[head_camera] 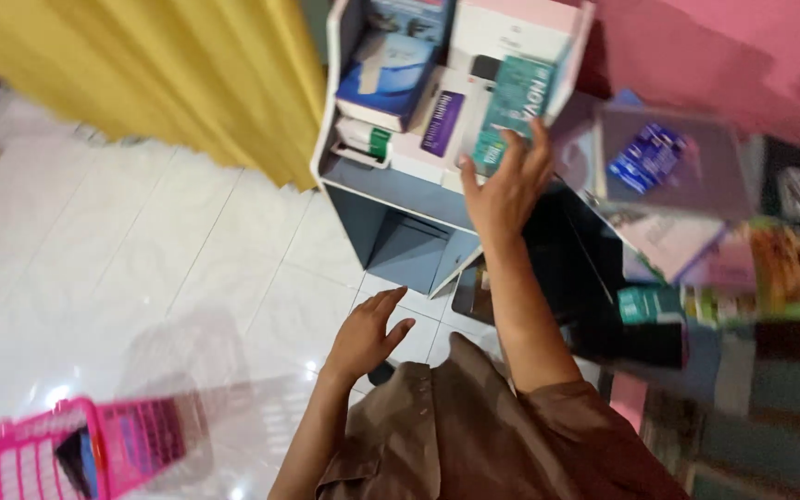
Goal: The person sorts various boxed items and electronic accessories on a shelf, then packs items into an open cardboard box by hand.
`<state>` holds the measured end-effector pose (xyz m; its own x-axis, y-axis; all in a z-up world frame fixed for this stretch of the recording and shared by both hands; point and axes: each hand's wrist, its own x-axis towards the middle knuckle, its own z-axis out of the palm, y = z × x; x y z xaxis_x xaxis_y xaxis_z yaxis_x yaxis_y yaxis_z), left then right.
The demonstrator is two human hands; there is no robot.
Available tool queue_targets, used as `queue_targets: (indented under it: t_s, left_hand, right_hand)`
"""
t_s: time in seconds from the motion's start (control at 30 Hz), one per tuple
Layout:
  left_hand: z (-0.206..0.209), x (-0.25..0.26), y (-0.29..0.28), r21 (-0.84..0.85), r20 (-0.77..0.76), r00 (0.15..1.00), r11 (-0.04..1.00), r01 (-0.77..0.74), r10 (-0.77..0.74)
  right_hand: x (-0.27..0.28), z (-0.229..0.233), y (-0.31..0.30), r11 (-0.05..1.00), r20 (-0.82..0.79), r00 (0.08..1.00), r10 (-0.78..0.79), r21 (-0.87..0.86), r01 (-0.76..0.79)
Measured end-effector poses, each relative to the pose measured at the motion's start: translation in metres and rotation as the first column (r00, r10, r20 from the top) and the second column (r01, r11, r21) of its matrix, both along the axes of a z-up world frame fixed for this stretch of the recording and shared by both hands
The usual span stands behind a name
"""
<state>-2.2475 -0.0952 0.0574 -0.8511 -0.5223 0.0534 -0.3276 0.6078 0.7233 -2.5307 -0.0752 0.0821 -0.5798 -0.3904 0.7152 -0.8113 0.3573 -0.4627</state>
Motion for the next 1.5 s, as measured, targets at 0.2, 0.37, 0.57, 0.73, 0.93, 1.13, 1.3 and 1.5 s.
queue_targets:
  t_s: [0.2, 0.37, 0.57, 0.73, 0.93, 1.13, 1.3, 1.5]
  left_hand:
    - [-0.006, -0.025, 0.053, 0.055, 0.016, 0.954, 0.952, -0.300, 0.300]
    - [-0.006, -0.056, 0.108, 0.141, 0.054, 0.900, 0.889, -0.436, 0.433]
    - [0.001, -0.088, 0.147, 0.122, 0.070, 0.874, 0.865, -0.486, 0.481]
    - [0.002, -0.099, 0.161, 0.100, 0.048, 0.869, 0.863, -0.495, 0.493]
    - [0.010, -0.100, 0.178, 0.092, 0.043, 0.849, 0.844, -0.529, 0.527]
    - [0.008, -0.072, 0.191, 0.121, -0.031, 0.729, 0.726, -0.677, 0.684]
    - [-0.032, -0.010, 0.212, 0.388, -0.405, 0.331, 0.488, -0.782, 0.852]
    - [-0.060, 0.127, 0.292, 0.690, -0.550, -0.260, 0.257, -0.676, 0.794]
  right_hand:
    - [-0.044, -0.014, -0.017, 0.997, 0.003, 0.997, 0.072, -0.013, -0.072]
    - [-0.062, -0.029, -0.004, 0.980, -0.033, 0.980, 0.197, 0.018, -0.197]
    - [-0.068, 0.005, -0.003, 0.914, -0.043, 0.923, 0.381, 0.164, -0.370]
    - [-0.065, 0.017, -0.007, 0.870, -0.033, 0.899, 0.437, 0.268, -0.413]
    - [-0.051, 0.019, 0.006, 0.829, -0.013, 0.837, 0.547, 0.146, -0.539]
    - [0.007, 0.032, 0.070, 0.559, 0.042, 0.557, 0.829, -0.099, -0.824]
    - [0.090, 0.031, 0.108, 0.142, 0.354, 0.004, 0.935, -0.367, -0.919]
    - [0.207, 0.017, 0.154, -0.326, 0.488, -0.427, 0.761, -0.281, -0.903]
